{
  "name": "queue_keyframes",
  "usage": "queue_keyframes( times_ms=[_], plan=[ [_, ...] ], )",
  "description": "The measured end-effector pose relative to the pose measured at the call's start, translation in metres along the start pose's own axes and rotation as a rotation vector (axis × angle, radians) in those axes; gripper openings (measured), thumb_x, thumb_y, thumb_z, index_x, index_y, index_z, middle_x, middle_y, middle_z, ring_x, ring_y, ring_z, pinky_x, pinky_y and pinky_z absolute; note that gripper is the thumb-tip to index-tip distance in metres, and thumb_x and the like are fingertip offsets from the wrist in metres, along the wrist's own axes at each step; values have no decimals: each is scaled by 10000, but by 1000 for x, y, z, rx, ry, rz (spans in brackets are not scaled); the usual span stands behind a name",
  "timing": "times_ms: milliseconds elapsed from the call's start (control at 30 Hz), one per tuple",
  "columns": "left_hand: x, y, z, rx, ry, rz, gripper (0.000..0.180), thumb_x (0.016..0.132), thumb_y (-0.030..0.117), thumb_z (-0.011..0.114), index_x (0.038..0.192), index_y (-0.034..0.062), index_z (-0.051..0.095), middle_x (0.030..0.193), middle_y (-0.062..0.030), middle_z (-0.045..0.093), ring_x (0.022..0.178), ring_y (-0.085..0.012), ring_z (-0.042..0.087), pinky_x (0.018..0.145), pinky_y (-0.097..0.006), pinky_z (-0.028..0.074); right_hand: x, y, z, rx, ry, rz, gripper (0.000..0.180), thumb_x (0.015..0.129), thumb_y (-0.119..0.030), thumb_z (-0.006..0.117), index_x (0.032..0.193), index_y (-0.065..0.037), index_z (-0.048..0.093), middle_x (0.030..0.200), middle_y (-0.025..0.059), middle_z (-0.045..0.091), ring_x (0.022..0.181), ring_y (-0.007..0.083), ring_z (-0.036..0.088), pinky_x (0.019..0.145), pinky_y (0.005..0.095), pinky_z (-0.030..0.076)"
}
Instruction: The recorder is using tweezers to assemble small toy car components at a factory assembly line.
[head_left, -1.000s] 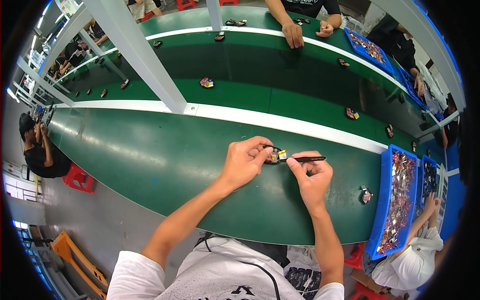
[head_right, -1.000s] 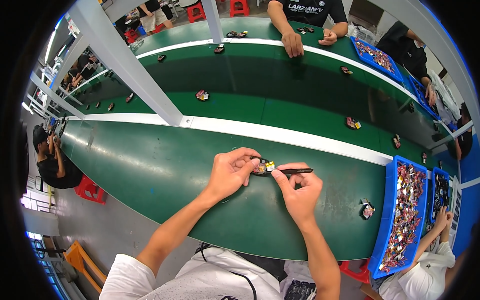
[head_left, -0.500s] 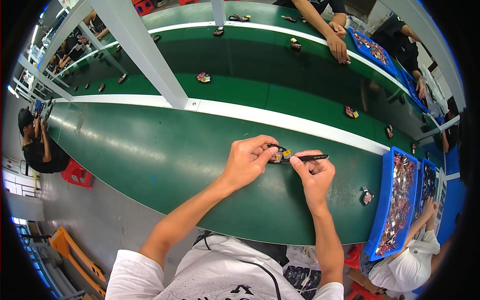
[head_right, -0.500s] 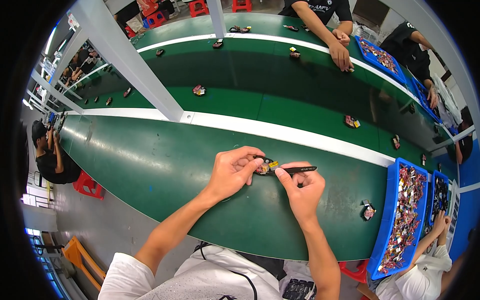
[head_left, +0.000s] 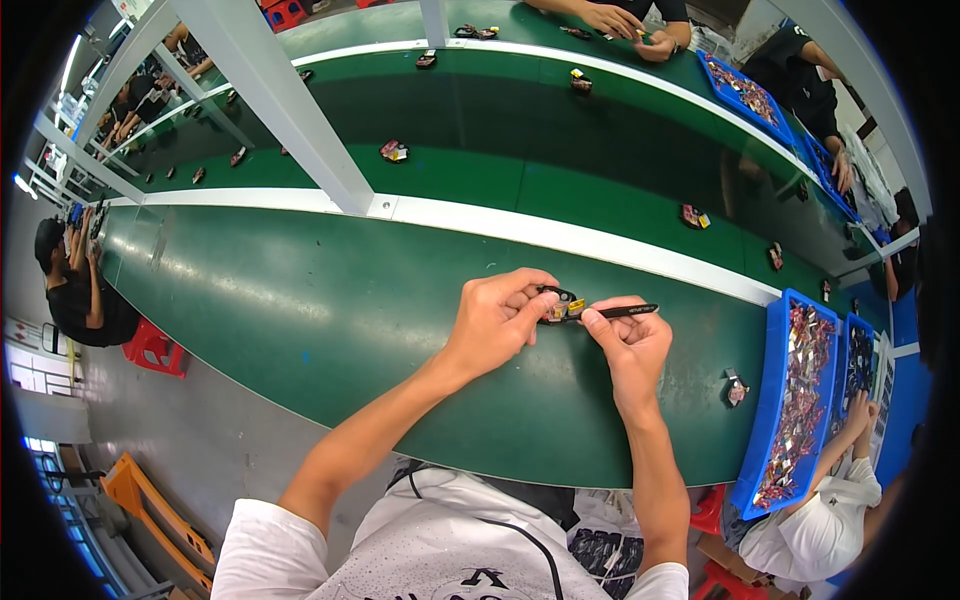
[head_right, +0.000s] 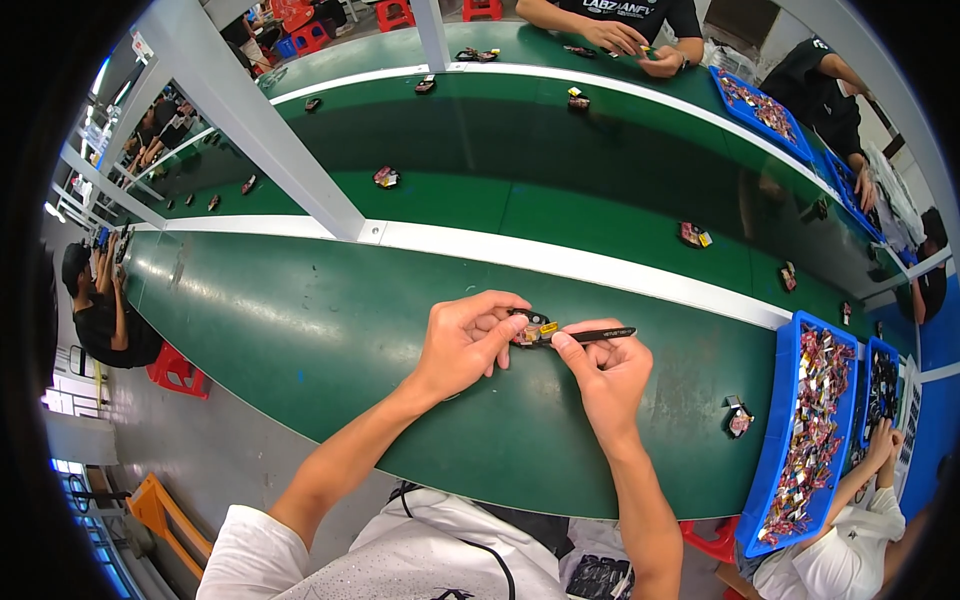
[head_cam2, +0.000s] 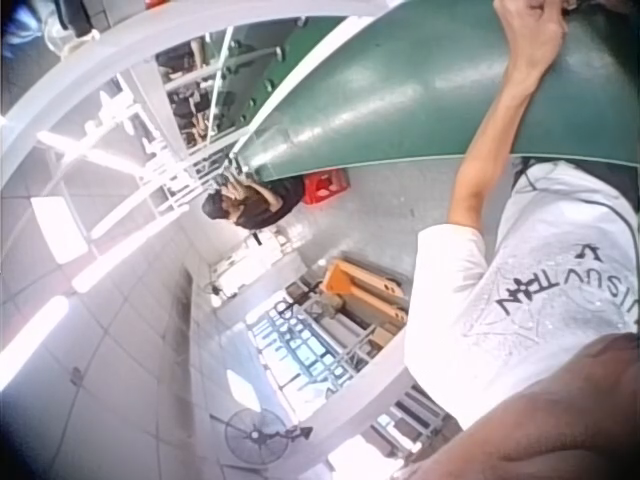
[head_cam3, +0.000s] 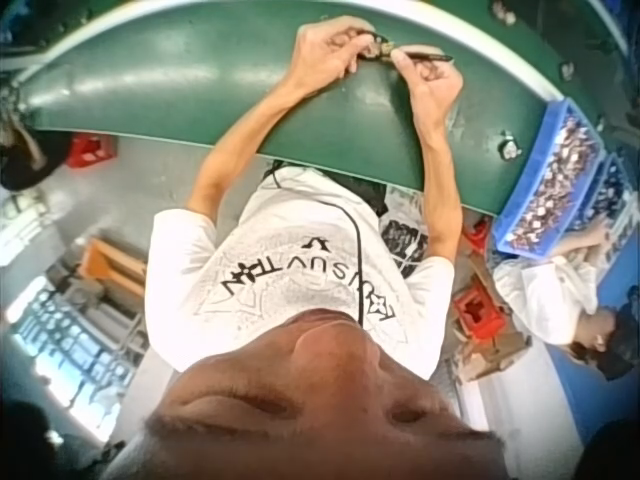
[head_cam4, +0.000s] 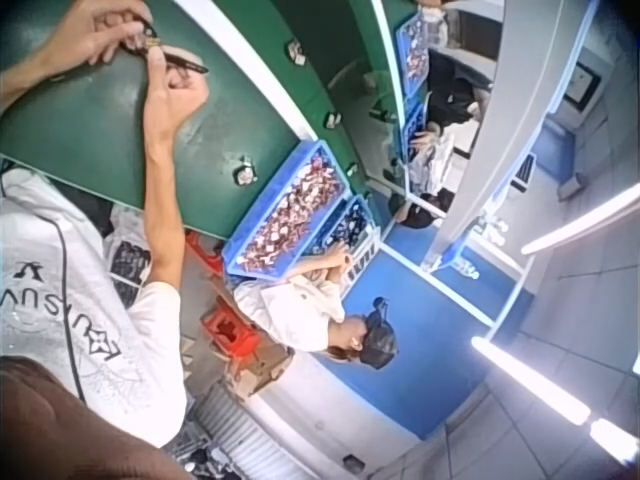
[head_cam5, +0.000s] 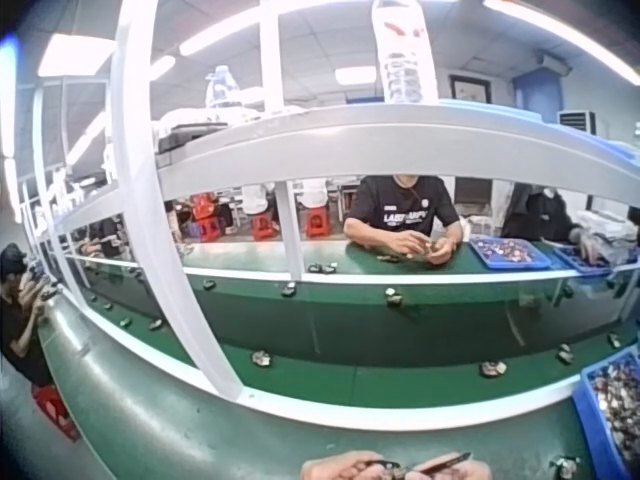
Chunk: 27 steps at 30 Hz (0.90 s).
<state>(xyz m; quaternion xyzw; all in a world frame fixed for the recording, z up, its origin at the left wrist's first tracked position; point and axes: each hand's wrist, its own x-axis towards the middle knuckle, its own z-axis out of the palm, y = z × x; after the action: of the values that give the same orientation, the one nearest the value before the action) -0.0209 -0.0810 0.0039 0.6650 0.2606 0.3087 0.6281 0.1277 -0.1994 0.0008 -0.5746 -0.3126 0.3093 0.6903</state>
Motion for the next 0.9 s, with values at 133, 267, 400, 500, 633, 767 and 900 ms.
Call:
queue_keyframes(
  times_ms=[133,267,400,500,633,767,900],
  plan=[
    [1,3,0,-11,28,-40,144,939,25,671,1055,-58,693,762,-89,701,524,-91,610,414,-233,445,1,1,0,-39,-10,-13,72,872,33,750,927,37,702,726,-13,634,559,-9,432,498,178,299],
    [3,-4,-3,-100,-25,-113,181,963,55,653,1092,-70,679,795,-93,697,547,-109,638,402,-229,448,1,2,-1,-61,-13,-40,78,869,35,752,930,36,702,733,-6,641,567,-6,444,508,177,319],
    [8,-4,-10,-268,-169,-184,259,1003,103,614,1190,-75,638,938,-138,701,648,-167,705,426,-239,508,0,-1,-1,8,0,-34,88,868,30,758,934,36,700,776,17,667,584,1,468,532,174,353],
    [9,-4,-11,-322,-202,-175,278,1015,117,599,1211,-77,627,956,-147,698,683,-193,725,443,-250,540,-1,-4,-2,85,-4,0,100,865,26,766,938,36,698,828,41,691,602,7,492,555,175,381],
    [8,-5,-10,-341,-216,-194,279,1023,115,586,1216,-83,622,958,-153,699,679,-204,725,452,-256,555,-4,-1,-2,-22,9,-124,114,847,27,786,925,37,702,853,54,705,592,8,496,528,174,368],
    [8,-7,-11,-350,-217,-160,270,1026,100,578,1217,-86,621,970,-155,699,680,-217,729,455,-262,564,-6,3,1,-169,35,-297,107,819,23,811,890,19,731,853,55,720,562,13,482,495,176,341],
    [7,-5,-9,-342,-190,-127,267,1025,94,579,1218,-86,621,986,-163,698,700,-232,739,464,-269,575,-5,4,2,-205,36,-342,96,809,19,819,871,3,748,849,57,731,548,15,474,485,181,331]
  ],
)
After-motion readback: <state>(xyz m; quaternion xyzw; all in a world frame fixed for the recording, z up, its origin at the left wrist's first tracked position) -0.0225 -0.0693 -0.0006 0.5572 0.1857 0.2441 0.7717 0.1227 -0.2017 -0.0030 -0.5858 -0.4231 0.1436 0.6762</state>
